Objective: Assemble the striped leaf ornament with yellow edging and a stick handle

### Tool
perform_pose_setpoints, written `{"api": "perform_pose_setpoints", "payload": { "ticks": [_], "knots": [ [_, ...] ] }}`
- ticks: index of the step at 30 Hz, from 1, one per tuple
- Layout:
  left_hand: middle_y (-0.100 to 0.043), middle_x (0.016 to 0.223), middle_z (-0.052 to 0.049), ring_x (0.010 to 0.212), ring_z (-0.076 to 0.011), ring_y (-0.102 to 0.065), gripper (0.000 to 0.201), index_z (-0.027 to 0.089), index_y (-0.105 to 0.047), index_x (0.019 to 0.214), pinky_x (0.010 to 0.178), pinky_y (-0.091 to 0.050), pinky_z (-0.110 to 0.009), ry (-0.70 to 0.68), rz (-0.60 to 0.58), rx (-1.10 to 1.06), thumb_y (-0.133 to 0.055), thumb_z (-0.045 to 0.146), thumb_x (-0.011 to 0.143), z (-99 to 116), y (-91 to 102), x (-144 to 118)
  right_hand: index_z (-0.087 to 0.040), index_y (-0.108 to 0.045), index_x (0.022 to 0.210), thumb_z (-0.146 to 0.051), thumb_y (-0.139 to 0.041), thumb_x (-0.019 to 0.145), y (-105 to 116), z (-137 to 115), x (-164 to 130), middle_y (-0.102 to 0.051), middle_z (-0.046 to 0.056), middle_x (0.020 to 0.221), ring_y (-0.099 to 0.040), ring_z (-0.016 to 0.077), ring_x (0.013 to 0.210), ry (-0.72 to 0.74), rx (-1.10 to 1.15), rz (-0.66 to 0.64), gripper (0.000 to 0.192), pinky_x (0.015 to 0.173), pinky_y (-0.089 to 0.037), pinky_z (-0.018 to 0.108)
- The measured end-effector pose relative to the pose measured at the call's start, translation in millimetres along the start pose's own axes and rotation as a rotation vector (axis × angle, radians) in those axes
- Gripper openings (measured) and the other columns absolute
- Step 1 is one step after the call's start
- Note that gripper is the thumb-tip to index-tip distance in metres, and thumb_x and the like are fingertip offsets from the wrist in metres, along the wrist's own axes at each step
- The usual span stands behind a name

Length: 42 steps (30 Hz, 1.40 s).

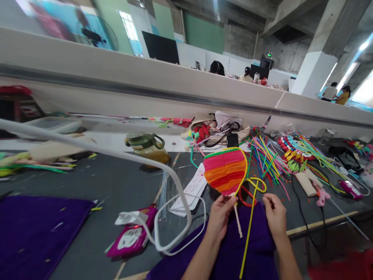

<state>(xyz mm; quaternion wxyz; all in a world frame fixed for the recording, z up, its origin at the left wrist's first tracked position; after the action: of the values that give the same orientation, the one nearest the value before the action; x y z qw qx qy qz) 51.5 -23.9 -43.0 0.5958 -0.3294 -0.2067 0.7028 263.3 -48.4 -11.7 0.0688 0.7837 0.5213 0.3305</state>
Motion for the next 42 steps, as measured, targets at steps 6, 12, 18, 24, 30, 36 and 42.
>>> {"api": "perform_pose_setpoints", "payload": {
  "ticks": [6,12,18,24,30,36,42],
  "knots": [
    [-0.073,0.070,-0.002,0.062,-0.0127,-0.065,0.036,0.015,-0.073,0.076,0.063,-0.052,-0.022,0.000,-0.021,0.004,-0.093,0.025,0.048,1.1,-3.5,-1.0,-0.026,-0.068,0.115,-0.010,-0.045,0.089,-37.8,-12.6,17.1,-0.064,0.009,0.107,-0.064,0.0216,0.098,0.372,-0.321,-0.307,0.038,0.080,-0.052,0.030],
    [-0.074,0.071,-0.003,0.065,-0.0143,-0.066,0.033,0.015,-0.074,0.078,0.067,-0.052,-0.024,-0.003,-0.064,0.017,-0.092,0.025,0.051,1.4,-8.0,-2.1,-0.025,-0.071,0.103,-0.013,-0.051,0.089,-50.0,-11.9,29.4,-0.064,0.007,0.107,-0.062,0.0215,0.097,0.542,-0.436,-0.414,0.027,0.074,-0.050,0.027],
    [-0.073,0.069,-0.004,0.062,-0.0143,-0.064,0.031,0.014,-0.075,0.077,0.064,-0.050,-0.025,-0.019,-0.088,0.061,-0.091,0.026,0.053,0.6,-8.8,-2.6,-0.023,-0.071,0.102,-0.012,-0.041,0.093,-4.9,-21.2,32.3,-0.067,0.010,0.107,-0.062,0.0219,0.101,0.603,-0.265,-0.254,0.033,0.085,-0.051,0.034],
    [-0.073,0.072,-0.006,0.062,-0.0148,-0.062,0.034,0.013,-0.076,0.083,0.063,-0.047,-0.024,-0.038,-0.150,0.135,-0.089,0.028,0.055,-0.5,-13.5,-6.6,-0.022,-0.073,0.088,-0.030,-0.059,0.089,64.6,-34.8,70.5,-0.071,0.007,0.087,-0.064,0.0240,0.086,0.398,-0.053,-0.042,0.016,0.081,-0.051,0.040],
    [-0.068,0.065,-0.004,0.058,-0.0131,-0.055,0.026,0.015,-0.077,0.079,0.058,-0.042,-0.022,0.023,-0.246,0.286,-0.087,0.029,0.059,-2.8,-14.4,-46.0,-0.017,-0.073,0.089,-0.041,-0.073,0.075,83.4,-49.3,123.9,-0.070,0.005,0.075,-0.060,0.0176,0.063,-0.004,0.278,-0.162,0.028,0.057,-0.048,0.029],
    [-0.065,0.062,-0.003,0.056,-0.0129,-0.049,0.026,0.016,-0.079,0.077,0.056,-0.038,-0.023,0.147,-0.356,0.441,-0.086,0.034,0.060,1.7,0.1,-94.4,-0.016,-0.069,0.076,-0.045,-0.077,0.067,52.4,-83.7,142.8,-0.065,0.000,0.062,-0.047,0.0085,0.047,-0.071,0.369,-0.476,0.031,0.042,-0.034,0.020],
    [-0.058,0.059,-0.001,0.055,-0.0112,-0.040,0.025,0.017,-0.079,0.073,0.053,-0.032,-0.023,0.234,-0.424,0.510,-0.086,0.038,0.060,3.1,6.1,-119.7,-0.015,-0.069,0.075,-0.041,-0.075,0.069,10.9,-110.8,125.0,-0.071,0.001,0.066,-0.054,0.0090,0.051,-0.067,0.362,-0.800,0.027,0.045,-0.035,0.018]
  ]
}}
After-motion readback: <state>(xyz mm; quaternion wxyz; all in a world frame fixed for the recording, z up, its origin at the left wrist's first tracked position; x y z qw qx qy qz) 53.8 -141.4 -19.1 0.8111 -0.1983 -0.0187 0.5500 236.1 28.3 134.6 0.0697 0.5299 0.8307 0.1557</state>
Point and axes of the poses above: each hand's wrist, its own x-axis towards the middle knuckle, its own y-axis out of the back of the hand, z = x × y, the point moved 7 cm from there along x, towards the middle knuckle
